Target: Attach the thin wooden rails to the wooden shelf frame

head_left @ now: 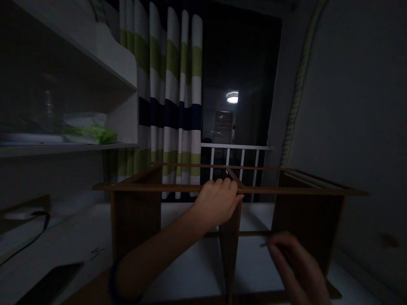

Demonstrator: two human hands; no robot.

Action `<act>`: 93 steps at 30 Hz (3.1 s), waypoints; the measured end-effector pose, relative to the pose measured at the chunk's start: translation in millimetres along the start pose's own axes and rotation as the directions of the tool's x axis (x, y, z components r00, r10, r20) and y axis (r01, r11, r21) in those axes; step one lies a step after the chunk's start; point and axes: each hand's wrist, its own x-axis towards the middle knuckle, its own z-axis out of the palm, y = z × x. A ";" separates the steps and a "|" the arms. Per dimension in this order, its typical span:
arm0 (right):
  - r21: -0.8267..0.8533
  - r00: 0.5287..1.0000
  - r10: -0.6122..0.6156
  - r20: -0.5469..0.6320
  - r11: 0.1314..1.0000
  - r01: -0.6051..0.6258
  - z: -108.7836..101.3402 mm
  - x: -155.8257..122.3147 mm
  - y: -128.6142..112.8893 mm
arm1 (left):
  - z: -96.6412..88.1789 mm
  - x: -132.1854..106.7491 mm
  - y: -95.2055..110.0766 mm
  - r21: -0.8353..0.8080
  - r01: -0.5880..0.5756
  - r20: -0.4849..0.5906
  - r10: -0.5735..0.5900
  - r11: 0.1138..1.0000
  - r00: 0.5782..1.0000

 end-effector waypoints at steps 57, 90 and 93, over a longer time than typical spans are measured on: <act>-0.397 0.905 -0.153 0.398 0.860 0.320 -17.3 155.4 -18.7 | 22.1 -13.5 34.8 -0.042 0.280 -0.312 -0.279 0.959 0.908; -0.361 0.572 0.210 0.793 0.918 0.164 -31.9 206.1 -45.9 | 41.4 -25.9 39.3 -0.037 0.261 -0.350 -0.257 0.965 0.901; -0.422 0.628 0.228 0.744 0.890 0.176 -24.5 208.6 -47.4 | 40.7 -26.5 38.5 -0.036 0.251 -0.345 -0.247 0.967 0.905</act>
